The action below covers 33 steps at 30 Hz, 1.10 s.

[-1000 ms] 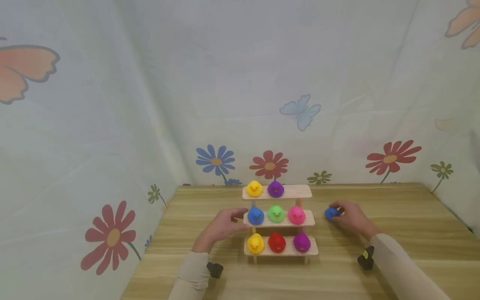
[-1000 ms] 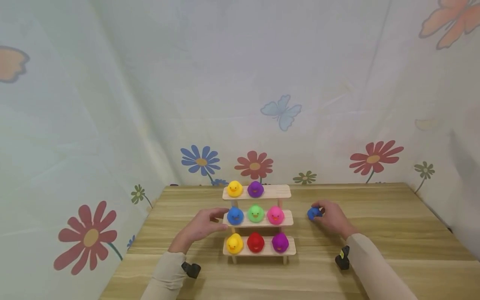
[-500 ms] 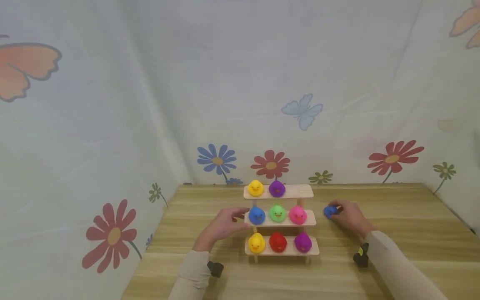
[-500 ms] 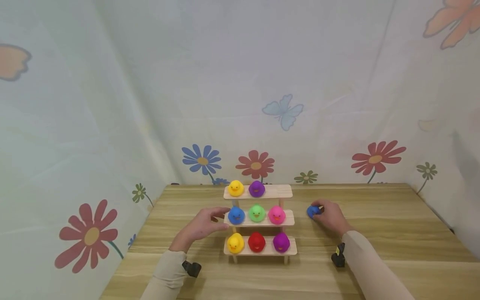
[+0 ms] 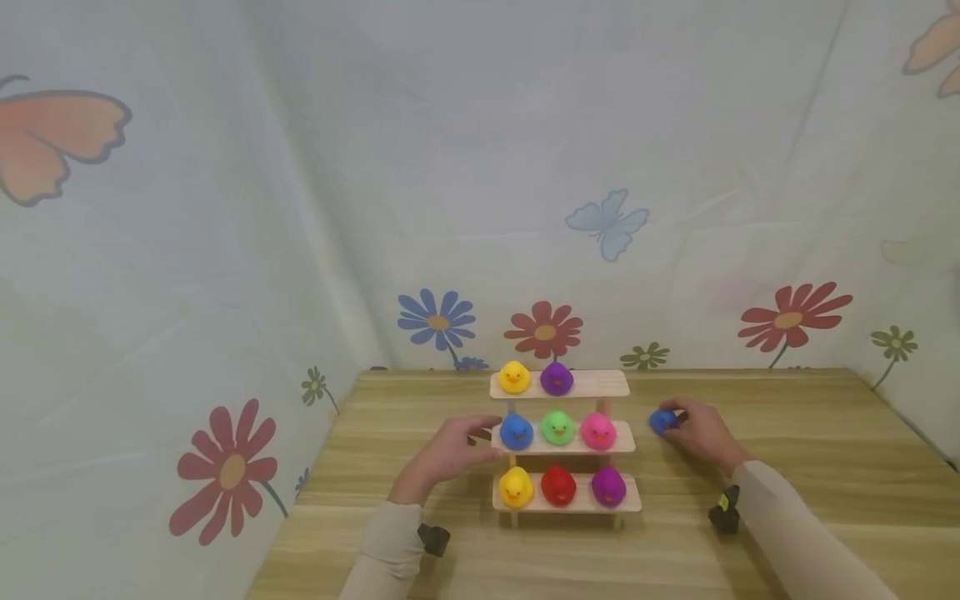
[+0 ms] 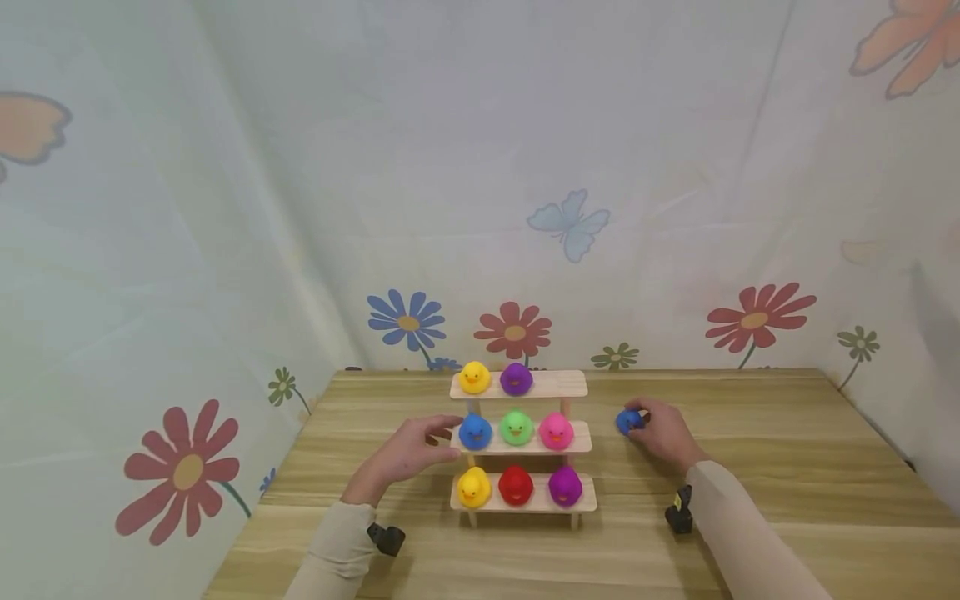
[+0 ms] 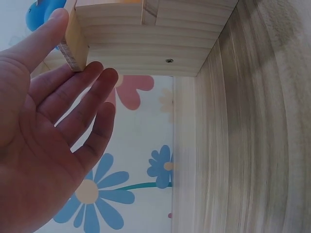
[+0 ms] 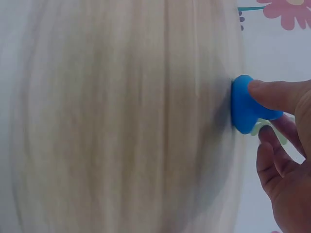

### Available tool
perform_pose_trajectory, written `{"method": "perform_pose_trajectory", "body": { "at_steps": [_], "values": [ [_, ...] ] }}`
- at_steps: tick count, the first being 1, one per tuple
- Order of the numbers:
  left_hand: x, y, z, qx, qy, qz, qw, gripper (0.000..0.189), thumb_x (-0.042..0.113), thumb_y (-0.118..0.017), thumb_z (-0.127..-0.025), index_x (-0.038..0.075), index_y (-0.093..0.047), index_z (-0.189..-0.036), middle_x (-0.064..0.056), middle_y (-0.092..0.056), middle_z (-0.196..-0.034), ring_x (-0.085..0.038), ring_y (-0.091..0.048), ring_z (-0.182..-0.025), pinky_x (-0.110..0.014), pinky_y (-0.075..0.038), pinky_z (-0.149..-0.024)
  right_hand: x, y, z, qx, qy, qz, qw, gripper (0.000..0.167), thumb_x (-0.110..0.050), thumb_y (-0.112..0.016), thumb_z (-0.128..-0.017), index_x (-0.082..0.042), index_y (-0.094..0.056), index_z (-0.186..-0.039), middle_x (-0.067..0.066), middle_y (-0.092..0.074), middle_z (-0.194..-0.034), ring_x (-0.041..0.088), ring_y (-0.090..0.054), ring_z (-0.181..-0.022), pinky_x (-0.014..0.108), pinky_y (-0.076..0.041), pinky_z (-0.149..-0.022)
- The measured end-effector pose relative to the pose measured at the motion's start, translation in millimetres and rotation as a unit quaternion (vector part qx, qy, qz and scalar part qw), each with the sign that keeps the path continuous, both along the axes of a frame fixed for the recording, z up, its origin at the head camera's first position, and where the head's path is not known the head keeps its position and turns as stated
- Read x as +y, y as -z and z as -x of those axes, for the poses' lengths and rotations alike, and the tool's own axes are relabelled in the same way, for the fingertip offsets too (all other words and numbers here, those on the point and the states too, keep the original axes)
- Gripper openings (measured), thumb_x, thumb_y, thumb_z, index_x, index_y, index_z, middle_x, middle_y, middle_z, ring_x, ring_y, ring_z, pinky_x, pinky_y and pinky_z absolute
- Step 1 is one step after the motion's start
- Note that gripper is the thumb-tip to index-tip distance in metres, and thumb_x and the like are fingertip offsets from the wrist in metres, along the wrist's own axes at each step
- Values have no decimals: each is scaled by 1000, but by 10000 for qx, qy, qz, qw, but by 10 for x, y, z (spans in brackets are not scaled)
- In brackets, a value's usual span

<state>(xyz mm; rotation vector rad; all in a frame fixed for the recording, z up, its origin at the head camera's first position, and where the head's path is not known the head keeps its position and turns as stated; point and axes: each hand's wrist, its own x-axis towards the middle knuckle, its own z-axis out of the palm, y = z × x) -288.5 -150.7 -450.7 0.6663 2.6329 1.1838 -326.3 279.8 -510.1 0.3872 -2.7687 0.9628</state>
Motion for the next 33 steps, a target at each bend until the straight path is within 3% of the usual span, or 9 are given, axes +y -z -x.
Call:
{"method": "perform_pose_trajectory", "body": {
  "at_steps": [6, 11, 15, 18, 24, 28, 33],
  "values": [
    [0, 13, -7, 121, 8, 7, 9999, 54, 38, -70, -83, 16, -56, -131, 1, -56, -129, -22, -57, -108, -38, -47, -89, -7, -120, -66, 385, -186, -138, 9990, 39, -2, -72, -78, 4, -60, -115, 25, -59, -113, 43, -55, -99, 55, -47, -77],
    [12, -3, -29, 158, -38, 50, 9999, 53, 38, -69, -84, 17, -56, -131, 1, -56, -130, -19, -58, -106, -38, -47, -90, -161, -315, -232, 1001, -394, -142, 9941, 25, 0, -70, -80, 0, -64, -104, 14, -65, -98, 28, -59, -86, 41, -50, -70],
    [5, -2, -26, 278, 15, 68, 9996, 52, 36, -68, -85, 16, -56, -131, 0, -56, -130, -18, -60, -104, -38, -47, -90, -401, -474, -434, 1690, -786, 192, 9823, 22, 5, -72, -74, -2, -65, -93, 2, -63, -80, 12, -54, -68, 30, -48, -58],
    [-9, 4, -22, 326, 28, 34, 9995, 52, 36, -68, -86, 15, -55, -132, -1, -56, -131, -18, -60, -104, -40, -47, -90, -587, -560, -566, 2092, -1154, 307, 9705, 26, 4, -75, -72, -3, -64, -94, 1, -62, -81, 12, -54, -67, 27, -48, -56],
    [-16, 21, -7, 365, 39, 21, 9993, 53, 37, -67, -86, 14, -55, -132, -2, -55, -131, -18, -61, -103, -42, -47, -90, -803, -661, -692, 2168, -1354, 63, 9668, 39, -8, -80, -71, -8, -64, -107, 1, -63, -102, 15, -55, -82, 27, -49, -61],
    [-14, 23, -2, 293, -18, 107, 9995, 54, 38, -68, -85, 16, -54, -133, -1, -56, -131, -17, -61, -102, -35, -50, -85, -879, -694, -697, 2027, -1472, -3, 9681, 46, -12, -80, -73, -10, -63, -115, 3, -60, -112, 17, -57, -88, 32, -52, -66],
    [-6, 13, -14, 61, -85, 62, 9999, 55, 38, -69, -85, 18, -54, -133, 0, -55, -131, -17, -61, -102, -31, -52, -79, -960, -730, -712, 2110, -1570, -176, 9646, 44, -15, -82, -72, -9, -65, -113, 6, -60, -116, 23, -57, -102, 40, -53, -79]
  ]
}}
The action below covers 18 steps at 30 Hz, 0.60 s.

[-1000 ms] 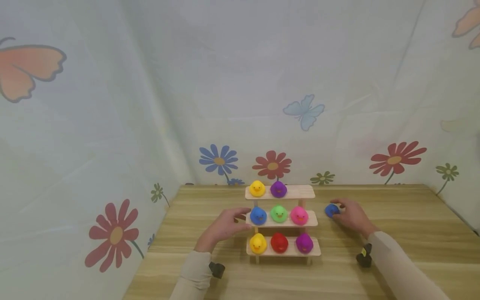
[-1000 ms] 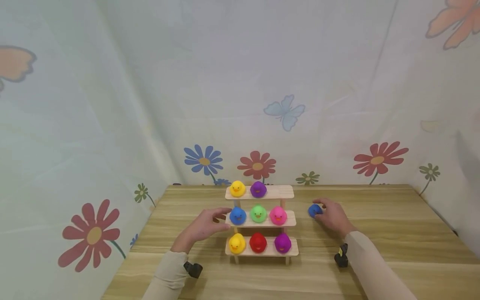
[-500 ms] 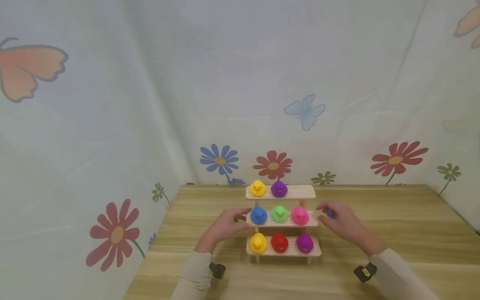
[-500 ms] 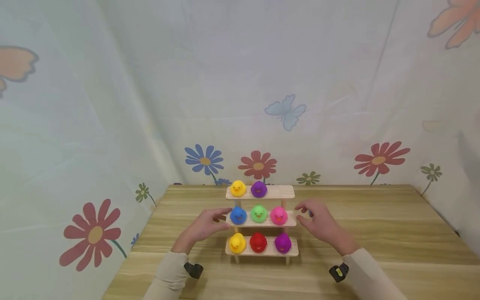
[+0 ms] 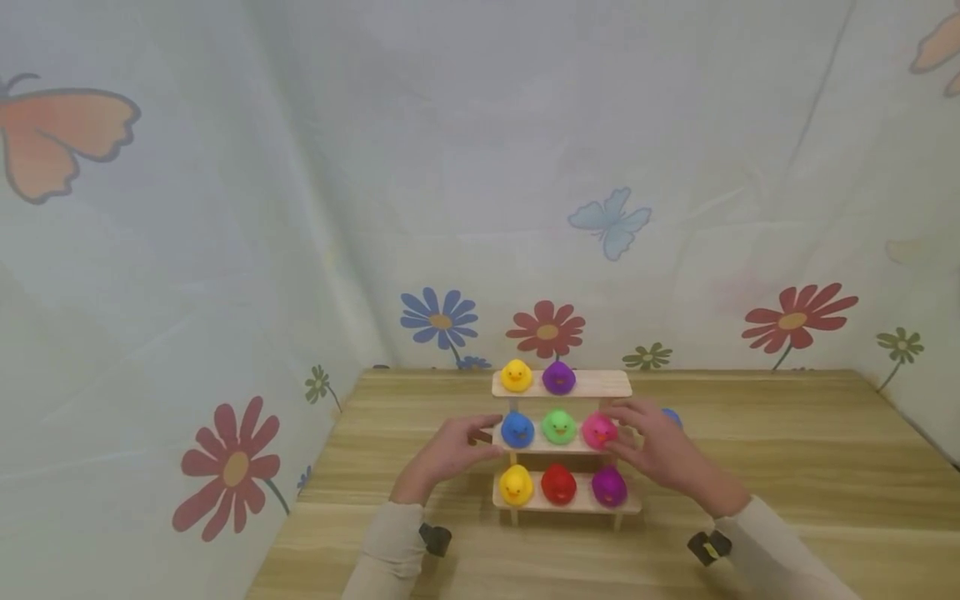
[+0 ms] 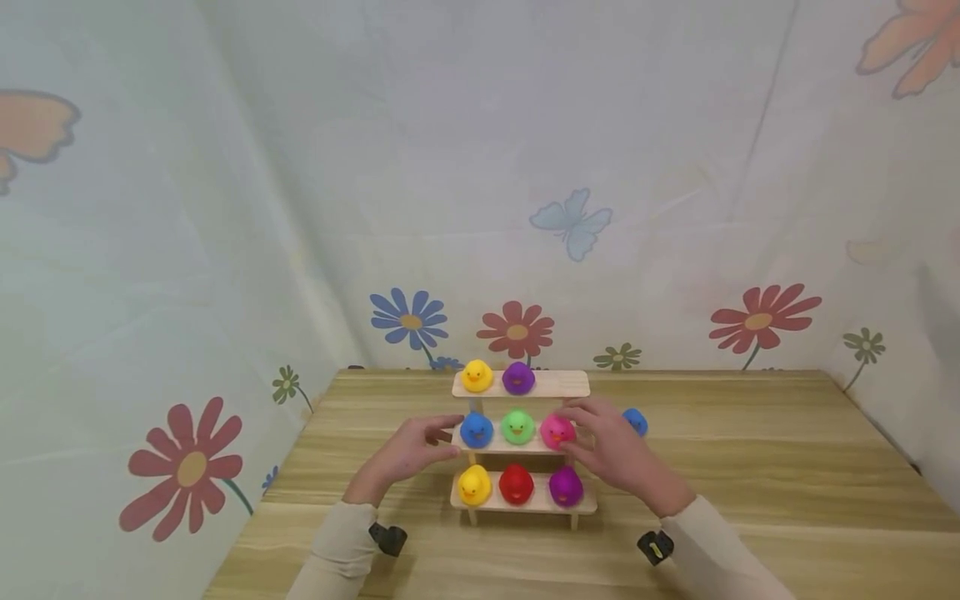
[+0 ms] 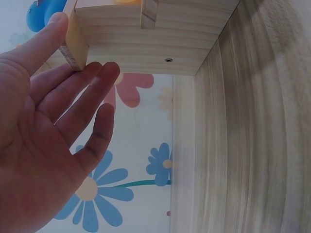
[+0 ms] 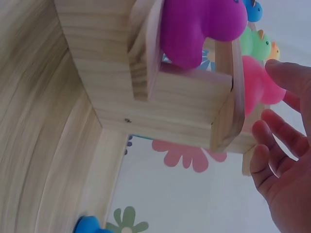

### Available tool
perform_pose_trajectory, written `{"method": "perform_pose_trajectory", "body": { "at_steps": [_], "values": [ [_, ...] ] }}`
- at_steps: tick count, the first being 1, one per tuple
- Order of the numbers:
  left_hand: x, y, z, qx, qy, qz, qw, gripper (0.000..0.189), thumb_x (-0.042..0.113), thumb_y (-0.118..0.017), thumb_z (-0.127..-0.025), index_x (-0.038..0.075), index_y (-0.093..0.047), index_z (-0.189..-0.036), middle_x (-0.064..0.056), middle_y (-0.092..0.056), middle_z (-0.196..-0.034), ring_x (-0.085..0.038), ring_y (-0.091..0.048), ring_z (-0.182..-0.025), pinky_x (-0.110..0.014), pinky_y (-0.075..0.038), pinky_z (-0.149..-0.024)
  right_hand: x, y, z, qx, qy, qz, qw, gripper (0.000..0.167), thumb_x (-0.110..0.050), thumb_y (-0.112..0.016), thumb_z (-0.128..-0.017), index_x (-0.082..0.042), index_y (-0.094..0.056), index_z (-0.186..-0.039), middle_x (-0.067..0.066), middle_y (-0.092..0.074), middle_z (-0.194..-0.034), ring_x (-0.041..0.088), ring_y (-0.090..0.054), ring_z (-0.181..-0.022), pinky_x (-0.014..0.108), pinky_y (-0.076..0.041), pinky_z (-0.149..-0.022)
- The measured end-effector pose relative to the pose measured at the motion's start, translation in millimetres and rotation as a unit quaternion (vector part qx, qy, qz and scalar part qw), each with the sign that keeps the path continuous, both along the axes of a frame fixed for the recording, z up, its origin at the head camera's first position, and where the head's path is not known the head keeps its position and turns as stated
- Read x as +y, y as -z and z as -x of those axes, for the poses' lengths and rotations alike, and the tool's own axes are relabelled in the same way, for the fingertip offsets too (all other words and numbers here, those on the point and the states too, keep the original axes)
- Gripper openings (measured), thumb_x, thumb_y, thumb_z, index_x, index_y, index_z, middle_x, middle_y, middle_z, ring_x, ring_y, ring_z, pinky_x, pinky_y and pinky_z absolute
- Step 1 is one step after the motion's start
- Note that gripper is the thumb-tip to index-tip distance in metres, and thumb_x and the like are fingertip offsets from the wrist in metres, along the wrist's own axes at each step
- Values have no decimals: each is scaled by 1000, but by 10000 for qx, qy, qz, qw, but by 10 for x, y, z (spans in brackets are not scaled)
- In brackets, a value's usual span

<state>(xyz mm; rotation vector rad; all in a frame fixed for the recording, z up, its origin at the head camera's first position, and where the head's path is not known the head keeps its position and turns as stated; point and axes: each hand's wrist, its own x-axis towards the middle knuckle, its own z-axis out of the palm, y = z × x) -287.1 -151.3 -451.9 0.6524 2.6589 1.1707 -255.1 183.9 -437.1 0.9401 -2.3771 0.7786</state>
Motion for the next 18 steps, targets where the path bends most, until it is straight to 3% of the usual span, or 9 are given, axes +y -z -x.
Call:
{"method": "perform_pose_trajectory", "body": {
  "at_steps": [4, 11, 18],
  "values": [
    [-2, -8, -5, -32, -2, -11, 10000, 55, 37, -69, -84, 18, -54, -133, -1, -56, -130, -17, -61, -102, -31, -53, -78, -58, -19, -7, 34, 11, -157, 9999, 40, -19, -82, -72, -12, -67, -108, 2, -61, -110, 19, -55, -103, 39, -51, -81],
    [-3, -14, -20, -176, -53, -159, 9997, 55, 38, -69, -84, 21, -54, -134, 3, -54, -132, -17, -60, -102, -31, -53, -79, -120, -1, 11, 95, 180, -323, 9993, 37, -21, -83, -71, -13, -67, -104, -7, -58, -95, 11, -50, -90, 30, -50, -73],
    [-3, -26, -32, -152, -46, -171, 9997, 54, 37, -69, -84, 21, -54, -133, 2, -55, -131, -17, -61, -102, -31, -53, -78, -131, -30, -12, -68, 228, -277, 9993, 35, -23, -81, -73, -14, -67, -104, -9, -57, -93, 9, -50, -88, 29, -50, -73]
  ]
}}
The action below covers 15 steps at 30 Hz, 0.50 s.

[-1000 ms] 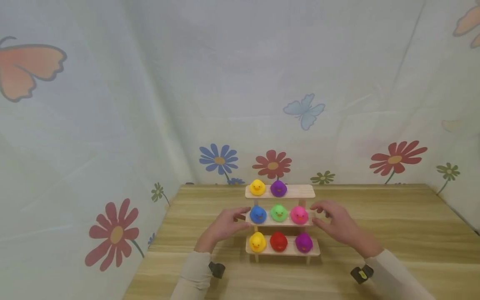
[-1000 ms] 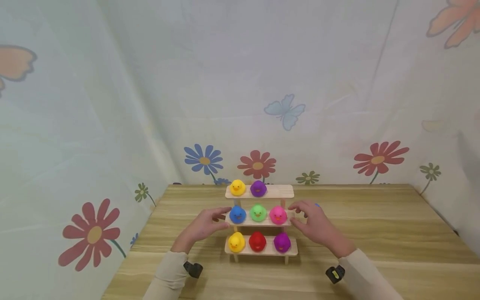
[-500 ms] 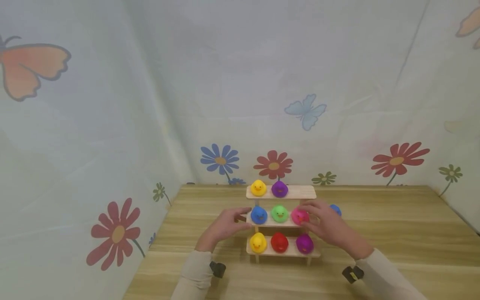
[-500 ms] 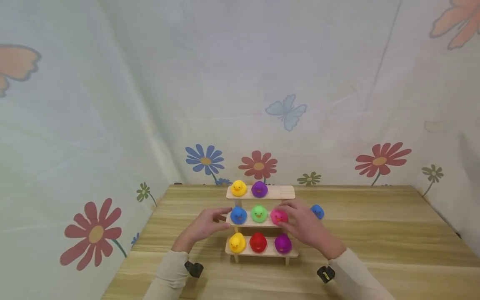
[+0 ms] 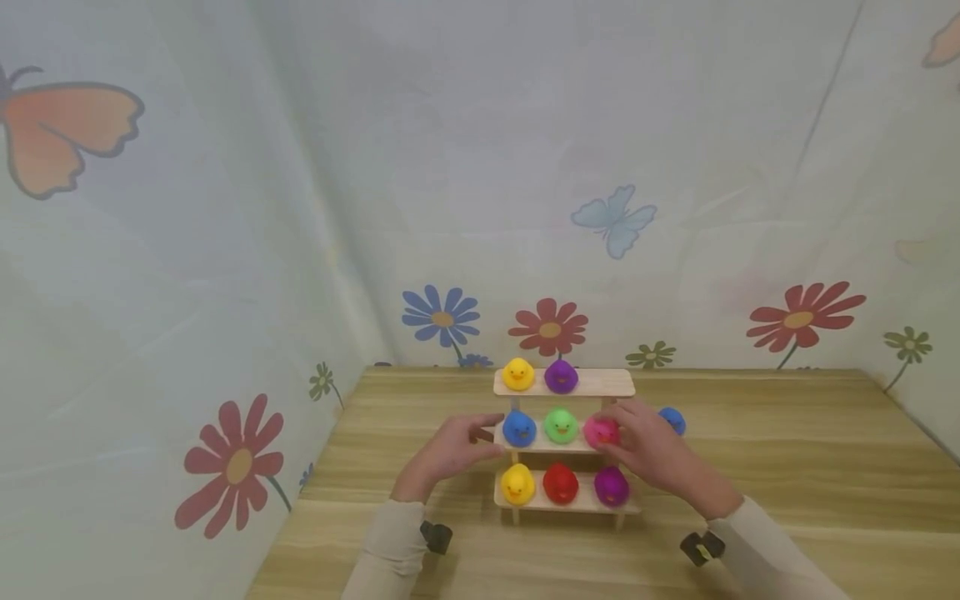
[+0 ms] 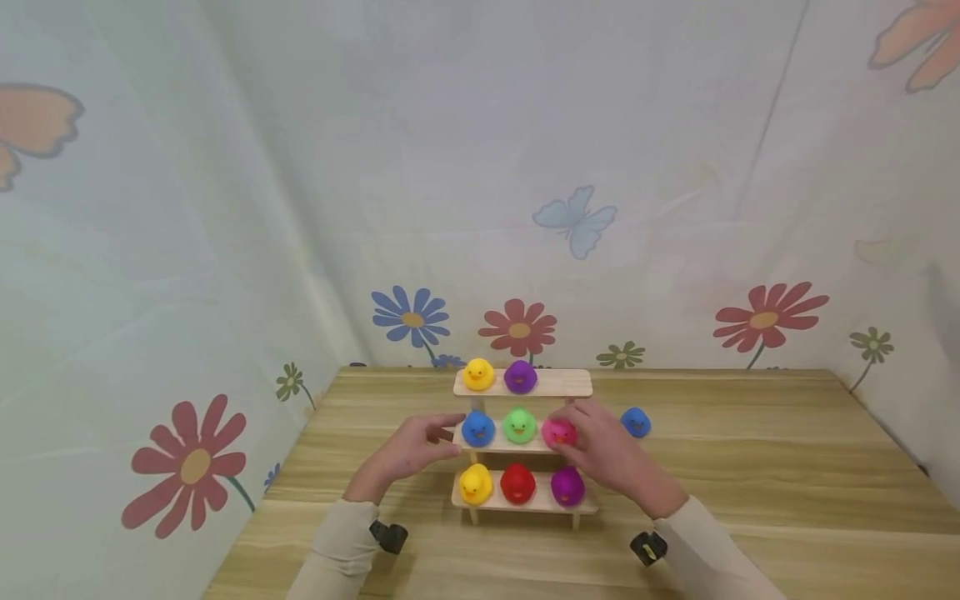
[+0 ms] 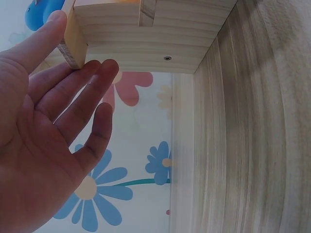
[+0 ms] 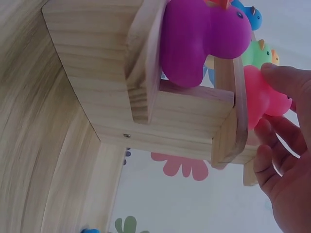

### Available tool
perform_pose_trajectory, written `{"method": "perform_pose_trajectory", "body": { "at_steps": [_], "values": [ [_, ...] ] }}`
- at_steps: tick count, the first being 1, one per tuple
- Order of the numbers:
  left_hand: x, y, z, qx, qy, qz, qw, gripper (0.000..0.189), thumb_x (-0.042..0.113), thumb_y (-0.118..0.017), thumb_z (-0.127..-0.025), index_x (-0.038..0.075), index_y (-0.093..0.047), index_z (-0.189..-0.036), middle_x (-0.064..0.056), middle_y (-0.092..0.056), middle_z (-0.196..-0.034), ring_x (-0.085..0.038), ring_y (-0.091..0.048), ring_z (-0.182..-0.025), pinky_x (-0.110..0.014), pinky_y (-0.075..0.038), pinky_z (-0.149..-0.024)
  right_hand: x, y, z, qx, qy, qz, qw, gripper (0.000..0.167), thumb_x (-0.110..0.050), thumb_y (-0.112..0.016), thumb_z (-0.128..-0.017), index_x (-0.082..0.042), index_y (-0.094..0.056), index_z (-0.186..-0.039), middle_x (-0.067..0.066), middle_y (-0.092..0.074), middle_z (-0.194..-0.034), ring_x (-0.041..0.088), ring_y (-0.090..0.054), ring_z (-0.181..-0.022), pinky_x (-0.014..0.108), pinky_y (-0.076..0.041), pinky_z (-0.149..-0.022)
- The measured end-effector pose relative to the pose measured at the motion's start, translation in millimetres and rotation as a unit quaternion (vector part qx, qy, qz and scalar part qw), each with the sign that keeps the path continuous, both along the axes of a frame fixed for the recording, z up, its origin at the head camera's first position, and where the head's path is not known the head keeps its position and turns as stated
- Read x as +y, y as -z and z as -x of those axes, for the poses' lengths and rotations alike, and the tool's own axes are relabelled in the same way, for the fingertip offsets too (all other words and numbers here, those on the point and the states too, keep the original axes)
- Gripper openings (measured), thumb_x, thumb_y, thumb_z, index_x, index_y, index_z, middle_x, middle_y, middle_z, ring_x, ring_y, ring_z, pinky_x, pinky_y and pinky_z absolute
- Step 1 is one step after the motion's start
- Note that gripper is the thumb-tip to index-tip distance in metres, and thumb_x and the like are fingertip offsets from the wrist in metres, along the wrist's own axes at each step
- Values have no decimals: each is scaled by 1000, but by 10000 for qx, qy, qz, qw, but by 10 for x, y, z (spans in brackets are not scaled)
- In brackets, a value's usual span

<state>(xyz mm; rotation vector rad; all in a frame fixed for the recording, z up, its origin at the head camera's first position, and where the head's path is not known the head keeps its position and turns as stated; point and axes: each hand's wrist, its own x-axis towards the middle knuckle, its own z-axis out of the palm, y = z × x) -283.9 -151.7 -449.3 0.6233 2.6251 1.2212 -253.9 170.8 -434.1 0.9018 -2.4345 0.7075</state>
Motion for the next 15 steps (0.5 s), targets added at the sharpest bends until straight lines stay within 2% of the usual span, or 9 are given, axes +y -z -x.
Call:
{"method": "perform_pose_trajectory", "body": {
  "at_steps": [4, 7, 11, 15],
  "values": [
    [6, -8, -1, 46, 30, -29, 10000, 53, 35, -69, -85, 18, -55, -133, -1, -55, -131, -19, -61, -101, -32, -53, -78, 58, 10, -19, 74, -134, 259, 9995, 37, -18, -82, -72, -13, -66, -105, -8, -60, -97, 9, -53, -90, 31, -51, -75],
    [4, -3, 5, 65, 36, -13, 10000, 53, 35, -69, -85, 17, -55, -133, -1, -55, -131, -19, -61, -101, -31, -53, -78, 118, 4, -22, 292, -333, 420, 9981, 40, -12, -83, -69, -11, -66, -106, -6, -62, -98, 10, -56, -89, 32, -52, -75],
    [1, 4, 14, 59, 42, 26, 10000, 53, 35, -69, -84, 18, -55, -133, -1, -55, -131, -18, -61, -101, -30, -53, -77, 218, -12, -24, 664, -411, 396, 9962, 46, -7, -84, -66, -10, -66, -108, -2, -65, -102, 13, -59, -90, 34, -52, -76],
    [6, -5, 12, 45, 68, 12, 10000, 53, 34, -69, -85, 18, -55, -133, -1, -55, -131, -18, -61, -101, -31, -53, -78, 317, -37, -50, 851, -357, 331, 9952, 49, -4, -84, -63, -10, -66, -109, 1, -66, -106, 17, -60, -93, 33, -51, -78]
  ]
}}
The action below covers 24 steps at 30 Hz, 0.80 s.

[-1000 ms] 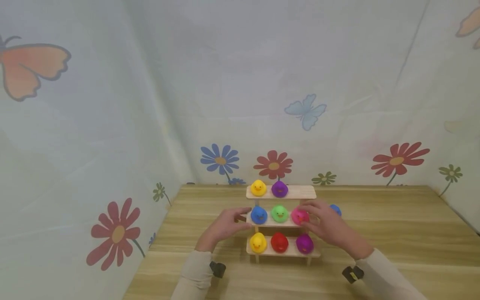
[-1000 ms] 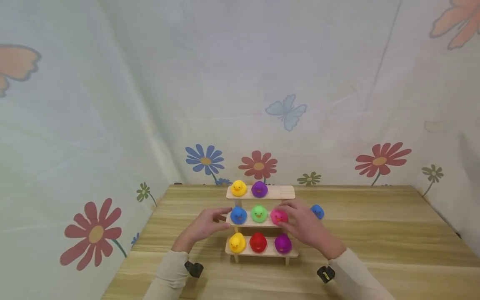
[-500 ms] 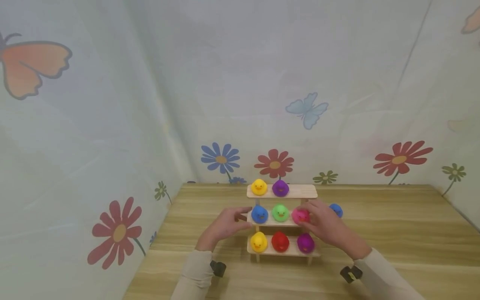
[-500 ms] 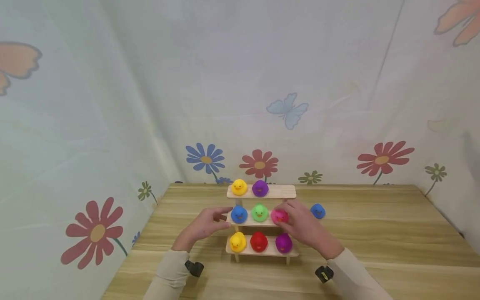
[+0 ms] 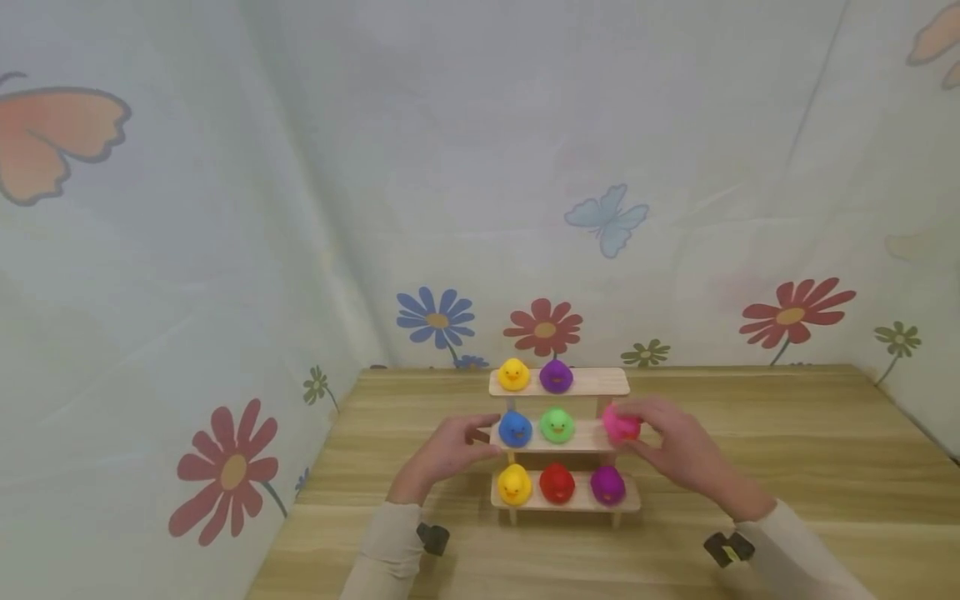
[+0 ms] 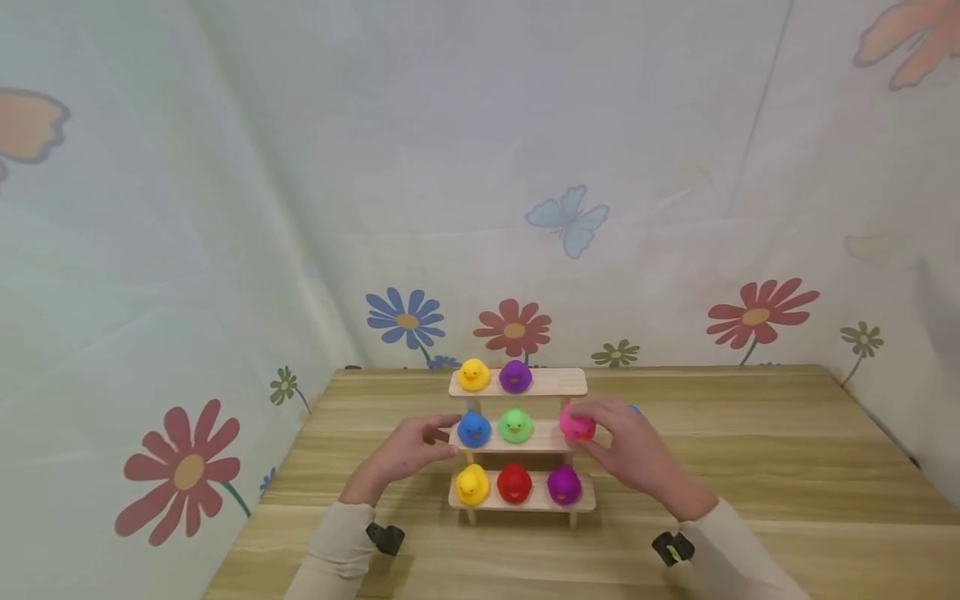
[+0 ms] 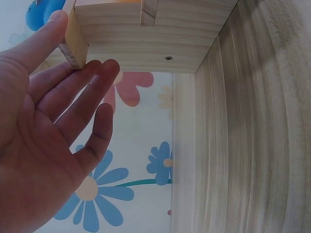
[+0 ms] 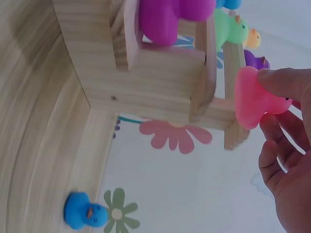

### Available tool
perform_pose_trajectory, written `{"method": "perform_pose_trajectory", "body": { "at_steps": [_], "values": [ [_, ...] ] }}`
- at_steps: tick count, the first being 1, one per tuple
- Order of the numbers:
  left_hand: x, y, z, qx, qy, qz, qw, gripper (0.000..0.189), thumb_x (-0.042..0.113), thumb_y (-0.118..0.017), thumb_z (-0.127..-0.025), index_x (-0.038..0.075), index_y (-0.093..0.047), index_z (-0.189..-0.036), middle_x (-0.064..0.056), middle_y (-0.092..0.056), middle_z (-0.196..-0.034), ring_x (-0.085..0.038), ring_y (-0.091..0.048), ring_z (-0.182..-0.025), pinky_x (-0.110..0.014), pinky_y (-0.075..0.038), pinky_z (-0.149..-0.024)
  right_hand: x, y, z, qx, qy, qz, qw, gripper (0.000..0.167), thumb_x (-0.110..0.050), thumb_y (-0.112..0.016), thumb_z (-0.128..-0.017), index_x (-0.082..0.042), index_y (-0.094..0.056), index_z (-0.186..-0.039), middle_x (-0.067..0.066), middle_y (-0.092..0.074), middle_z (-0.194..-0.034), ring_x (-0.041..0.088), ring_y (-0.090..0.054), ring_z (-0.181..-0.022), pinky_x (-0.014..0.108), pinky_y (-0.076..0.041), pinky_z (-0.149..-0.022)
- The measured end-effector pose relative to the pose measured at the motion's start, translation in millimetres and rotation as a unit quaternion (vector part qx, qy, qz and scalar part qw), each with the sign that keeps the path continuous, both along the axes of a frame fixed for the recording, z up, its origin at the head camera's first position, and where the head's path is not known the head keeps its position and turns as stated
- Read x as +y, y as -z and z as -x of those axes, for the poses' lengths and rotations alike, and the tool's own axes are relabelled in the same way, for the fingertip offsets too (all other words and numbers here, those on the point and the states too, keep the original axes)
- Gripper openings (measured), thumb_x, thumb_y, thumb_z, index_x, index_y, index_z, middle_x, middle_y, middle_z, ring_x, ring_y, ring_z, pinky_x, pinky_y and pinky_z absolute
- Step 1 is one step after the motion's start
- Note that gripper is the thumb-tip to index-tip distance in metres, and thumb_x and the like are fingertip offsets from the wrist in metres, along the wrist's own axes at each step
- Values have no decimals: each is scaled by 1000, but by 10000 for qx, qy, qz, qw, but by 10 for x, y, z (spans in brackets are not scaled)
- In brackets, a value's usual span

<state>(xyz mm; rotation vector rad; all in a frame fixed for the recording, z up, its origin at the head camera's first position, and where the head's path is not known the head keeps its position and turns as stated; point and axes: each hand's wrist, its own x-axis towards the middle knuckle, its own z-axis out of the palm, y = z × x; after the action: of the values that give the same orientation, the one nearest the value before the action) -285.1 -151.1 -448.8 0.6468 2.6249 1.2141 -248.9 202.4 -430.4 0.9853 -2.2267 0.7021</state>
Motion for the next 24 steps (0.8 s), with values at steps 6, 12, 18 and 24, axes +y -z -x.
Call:
{"method": "perform_pose_trajectory", "body": {
  "at_steps": [6, 12, 18, 24],
  "values": [
    [-7, 2, 1, 51, 68, 5, 10000, 52, 33, -69, -85, 17, -54, -133, -2, -54, -132, -19, -61, -102, -32, -52, -80, 155, -53, -44, 268, 60, 43, 9996, 36, -24, -81, -74, -9, -68, -105, 2, -67, -104, 21, -61, -92, 20, -45, -84],
    [-5, 10, 10, 75, 91, 20, 9999, 53, 33, -69, -85, 17, -54, -133, -1, -54, -132, -19, -61, -102, -31, -53, -78, 385, -68, -51, 303, 362, 1, 9989, 55, -56, -43, -88, -9, -67, -105, 2, -66, -100, 15, -59, -85, 17, -47, -71],
    [-7, 11, 15, 58, 57, 24, 10000, 53, 34, -69, -85, 18, -54, -133, -2, -55, -131, -19, -61, -101, -31, -53, -77, 606, -57, -17, 169, 833, -198, 9962, 44, -16, -86, -67, -6, -65, -104, 6, -65, -96, 13, -56, -78, 28, -48, -57],
    [-2, 5, 10, 44, 57, 81, 9999, 53, 34, -69, -85, 17, -54, -133, -2, -55, -131, -19, -61, -101, -32, -53, -76, 777, 4, 25, -125, 1366, -341, 9900, 53, 4, -86, -56, -3, -65, -104, 7, -64, -91, 19, -56, -77, 31, -48, -58]
  ]
}}
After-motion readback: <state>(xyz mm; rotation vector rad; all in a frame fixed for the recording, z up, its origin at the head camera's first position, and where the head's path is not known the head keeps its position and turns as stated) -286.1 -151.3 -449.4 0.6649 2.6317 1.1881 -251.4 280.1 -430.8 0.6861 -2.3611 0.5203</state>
